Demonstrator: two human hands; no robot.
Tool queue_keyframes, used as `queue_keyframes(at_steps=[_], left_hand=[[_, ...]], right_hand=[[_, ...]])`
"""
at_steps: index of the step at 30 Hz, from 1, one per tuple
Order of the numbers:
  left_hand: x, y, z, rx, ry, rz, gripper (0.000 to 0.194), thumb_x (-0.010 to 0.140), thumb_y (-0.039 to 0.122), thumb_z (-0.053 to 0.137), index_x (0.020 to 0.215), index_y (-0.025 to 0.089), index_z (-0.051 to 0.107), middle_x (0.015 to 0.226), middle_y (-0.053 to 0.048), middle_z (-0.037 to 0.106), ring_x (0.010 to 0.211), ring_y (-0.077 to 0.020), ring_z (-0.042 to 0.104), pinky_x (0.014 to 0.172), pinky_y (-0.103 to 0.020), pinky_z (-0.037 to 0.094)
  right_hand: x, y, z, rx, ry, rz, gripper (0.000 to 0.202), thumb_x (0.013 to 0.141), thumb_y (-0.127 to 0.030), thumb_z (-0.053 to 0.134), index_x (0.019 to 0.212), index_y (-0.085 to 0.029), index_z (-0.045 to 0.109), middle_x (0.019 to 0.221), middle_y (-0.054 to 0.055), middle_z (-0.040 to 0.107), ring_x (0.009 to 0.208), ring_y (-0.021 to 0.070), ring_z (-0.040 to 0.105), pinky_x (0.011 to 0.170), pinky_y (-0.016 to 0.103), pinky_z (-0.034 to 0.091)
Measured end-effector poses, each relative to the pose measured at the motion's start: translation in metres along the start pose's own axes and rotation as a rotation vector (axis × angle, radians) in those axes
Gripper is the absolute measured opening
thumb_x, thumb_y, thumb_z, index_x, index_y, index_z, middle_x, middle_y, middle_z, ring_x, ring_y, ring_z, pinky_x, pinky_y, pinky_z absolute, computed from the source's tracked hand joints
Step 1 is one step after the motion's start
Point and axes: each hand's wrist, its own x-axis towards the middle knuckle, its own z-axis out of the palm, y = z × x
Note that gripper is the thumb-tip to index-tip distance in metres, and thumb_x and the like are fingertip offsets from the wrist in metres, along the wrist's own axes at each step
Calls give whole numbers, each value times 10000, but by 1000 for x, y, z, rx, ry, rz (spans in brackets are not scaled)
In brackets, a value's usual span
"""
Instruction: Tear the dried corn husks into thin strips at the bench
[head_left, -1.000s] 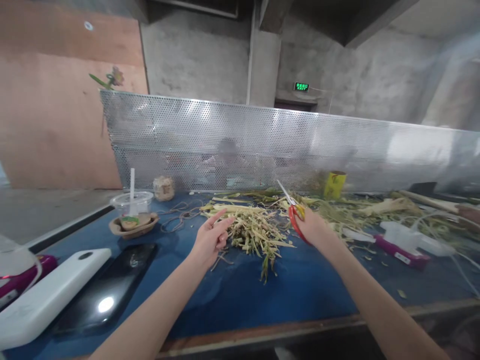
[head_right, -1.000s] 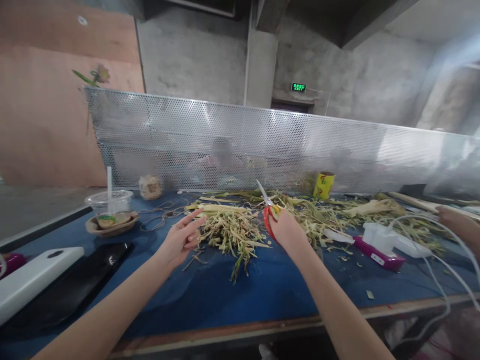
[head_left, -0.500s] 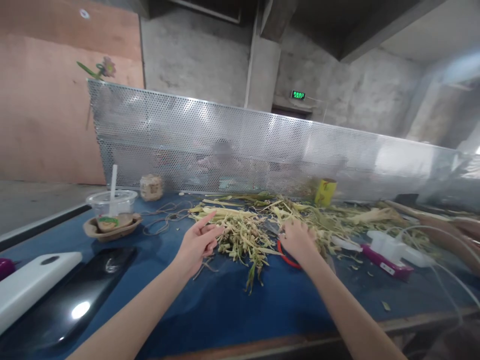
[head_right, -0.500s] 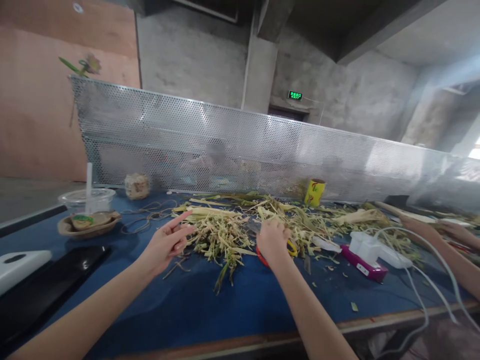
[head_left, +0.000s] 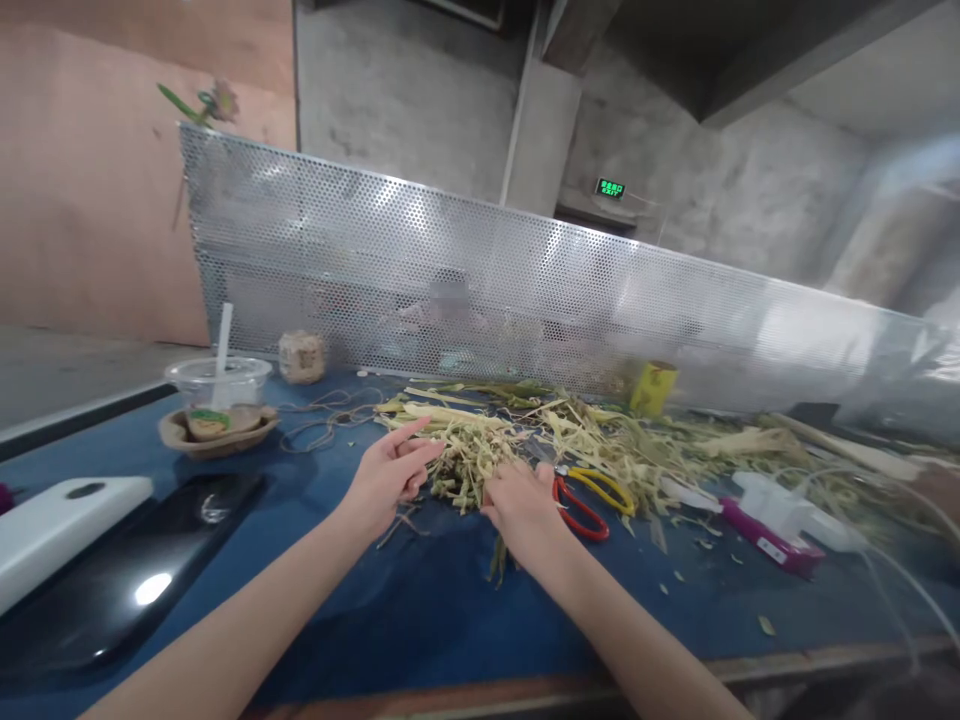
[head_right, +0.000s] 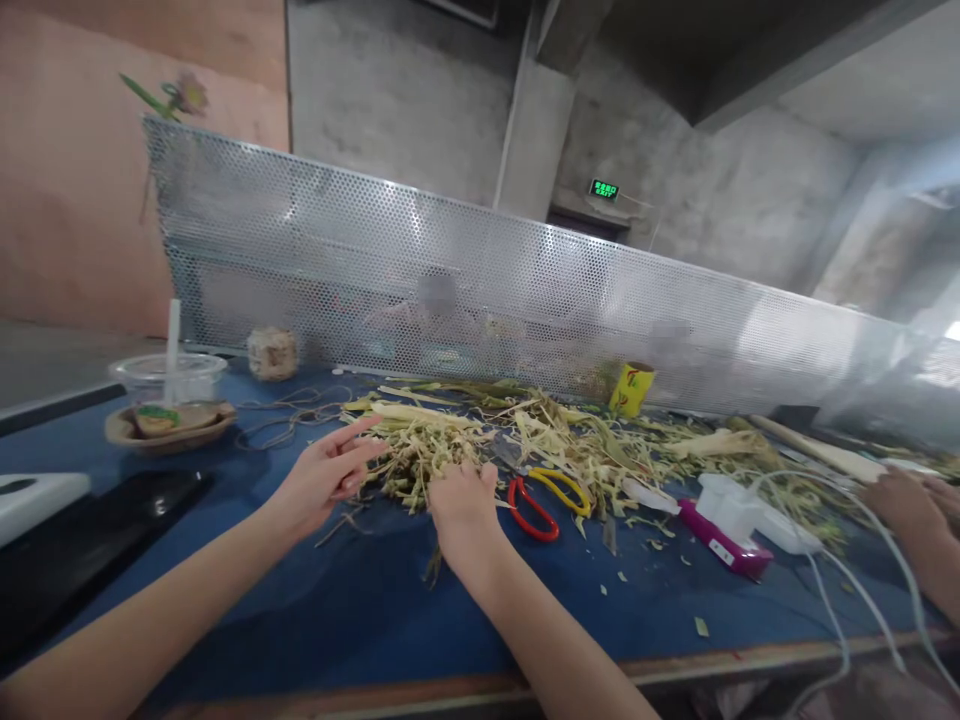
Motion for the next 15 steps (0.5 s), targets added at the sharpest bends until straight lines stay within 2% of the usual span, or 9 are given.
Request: queue_keyframes(at_steps=[2, 4, 6, 9, 12, 13, 15], left_hand=[[2, -3, 0, 1, 0, -2, 683, 581, 226, 749, 1200, 99, 490, 487, 95, 445, 337, -6, 292, 321, -149, 142], [3, -5, -1, 7, 0, -2, 661, 581, 238, 750, 1179, 104, 503, 542, 80, 484, 337, 0, 299, 320, -152, 143], [5, -7, -2, 19, -4, -4, 637, 584, 254, 748, 1158, 109, 514, 590, 66, 511, 338, 4, 309, 320, -155, 154], [5, -8, -2, 49, -24, -3, 611, 586, 272, 746, 1135, 119, 527, 627, 51, 540, 334, 1, 320, 322, -163, 173], [3, -9, -1, 85, -44, 12, 603, 597, 286, 736, 1139, 127, 524, 670, 29, 572, 327, -1, 332, 326, -170, 199], [3, -9, 0, 101, -50, 18, 604, 605, 289, 729, 1146, 126, 519, 681, 21, 582, 324, -4, 339, 327, -172, 214], [2, -9, 1, 139, -59, 32, 604, 610, 282, 720, 1157, 129, 517, 684, 11, 599, 316, -13, 353, 331, -179, 252]], right_hand=[[2, 5, -4, 96, 13, 14, 74, 762, -223, 599, 716, -199, 652, 873, 39, 639, 949, 217, 512, 779, 339, 289], [7, 14, -12, 157, -6, 8, 93, 739, -262, 637, 658, -219, 652, 773, -7, 645, 874, 165, 544, 754, 283, 311], [14, 29, -22, 168, 13, 44, 105, 777, -302, 596, 718, -245, 662, 786, -27, 648, 796, 128, 564, 736, 256, 330], [25, 55, -37, 101, 114, 222, 209, 858, -242, 454, 837, -201, 658, 931, 60, 639, 873, 179, 561, 773, 309, 336], [30, 69, -41, 21, 158, 363, 288, 847, -111, 379, 1028, -139, 601, 1076, 186, 582, 962, 268, 538, 784, 412, 323], [28, 68, -40, 15, 149, 348, 298, 848, -122, 384, 1064, -160, 585, 1116, 176, 569, 964, 264, 542, 787, 413, 325], [21, 59, -36, 23, 106, 264, 220, 844, -230, 450, 977, -212, 624, 1056, 107, 616, 942, 239, 558, 807, 387, 326]])
